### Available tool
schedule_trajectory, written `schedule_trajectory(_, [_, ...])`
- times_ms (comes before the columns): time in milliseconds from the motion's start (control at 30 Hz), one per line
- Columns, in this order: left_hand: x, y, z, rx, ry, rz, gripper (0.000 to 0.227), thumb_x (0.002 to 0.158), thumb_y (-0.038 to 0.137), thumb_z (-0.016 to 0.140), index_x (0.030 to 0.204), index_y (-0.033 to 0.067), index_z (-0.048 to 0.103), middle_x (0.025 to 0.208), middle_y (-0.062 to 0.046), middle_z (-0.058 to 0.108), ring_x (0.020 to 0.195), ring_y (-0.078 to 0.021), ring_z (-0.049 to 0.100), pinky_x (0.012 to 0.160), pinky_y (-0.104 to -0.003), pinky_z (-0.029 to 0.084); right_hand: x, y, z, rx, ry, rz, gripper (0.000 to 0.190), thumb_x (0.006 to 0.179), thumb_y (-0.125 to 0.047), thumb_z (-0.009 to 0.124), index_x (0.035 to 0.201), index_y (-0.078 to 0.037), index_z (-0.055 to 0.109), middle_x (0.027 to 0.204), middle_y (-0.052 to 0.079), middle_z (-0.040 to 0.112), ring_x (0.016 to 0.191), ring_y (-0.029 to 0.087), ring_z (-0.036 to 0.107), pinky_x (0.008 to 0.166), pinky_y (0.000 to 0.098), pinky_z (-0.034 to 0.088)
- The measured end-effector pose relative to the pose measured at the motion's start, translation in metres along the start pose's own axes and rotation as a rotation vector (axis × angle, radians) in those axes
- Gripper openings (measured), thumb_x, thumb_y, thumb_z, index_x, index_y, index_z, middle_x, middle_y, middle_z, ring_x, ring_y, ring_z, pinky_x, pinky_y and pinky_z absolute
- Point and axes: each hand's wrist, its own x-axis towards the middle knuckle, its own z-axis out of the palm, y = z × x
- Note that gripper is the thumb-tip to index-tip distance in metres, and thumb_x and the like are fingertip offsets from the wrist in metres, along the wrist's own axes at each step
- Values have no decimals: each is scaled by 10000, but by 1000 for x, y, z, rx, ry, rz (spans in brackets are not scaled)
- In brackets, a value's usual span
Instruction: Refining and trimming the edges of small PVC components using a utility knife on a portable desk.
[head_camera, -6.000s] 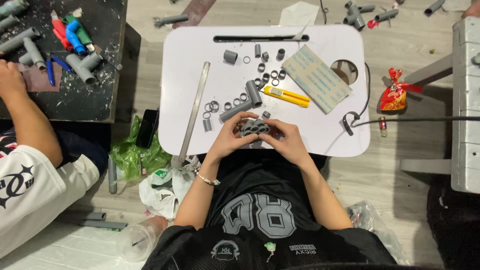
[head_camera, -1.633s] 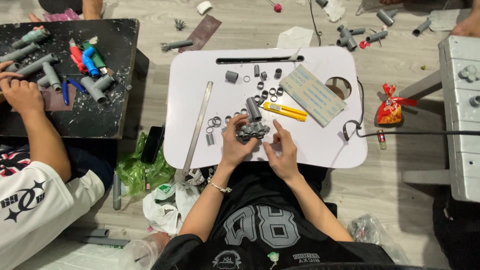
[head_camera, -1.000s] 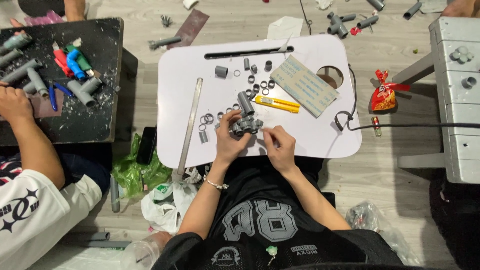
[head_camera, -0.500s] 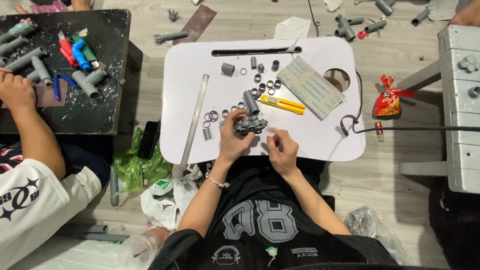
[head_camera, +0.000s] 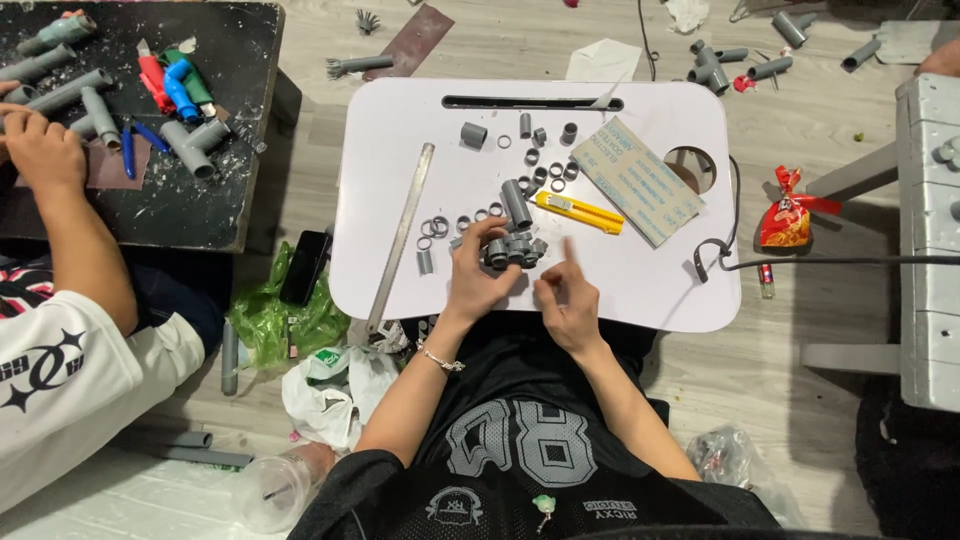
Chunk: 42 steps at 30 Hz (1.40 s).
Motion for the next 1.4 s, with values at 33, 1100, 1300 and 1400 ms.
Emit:
schedule_trajectory(33, [-1, -1, -1, 3, 3, -2, 695, 646, -30, 809, 1302, 150, 664, 1109, -73, 730, 1025, -327, 758, 966, -454, 570, -1, 8, 0, 3, -4, 1, 147, 1049, -211, 675, 1078, -68, 655, 633, 74, 567, 555, 181, 583, 573, 320, 494])
schedule_trajectory(1100, [1, 6, -4, -33, -40, 6, 685, 674, -79, 783, 1312, 125, 638, 1018, -107, 750, 995, -292, 743, 935, -452, 573, -4, 33, 2, -78, -23, -42, 84, 972, -79, 729, 947, -50, 804, 522, 6, 531, 519, 165, 534, 508, 239, 459])
schedule_trajectory(1300, [-1, 7, -5, -39, -41, -14, 674, 695, -80, 782, 1319, 122, 625, 1019, -109, 752, 994, -283, 738, 927, -452, 569, -19, 38, 4, -19, 48, -40, 145, 981, -146, 716, 1093, -68, 766, 582, -19, 528, 480, 136, 514, 455, 244, 453])
schedule_trajectory(1400, [0, 6, -5, -53, -52, 9, 666, 704, -85, 762, 1324, 114, 623, 1017, -118, 746, 977, -291, 731, 914, -464, 569, -19, 42, 5, -47, 14, -75, 294, 968, -133, 720, 1249, -47, 722, 599, 4, 539, 503, 168, 524, 481, 272, 474])
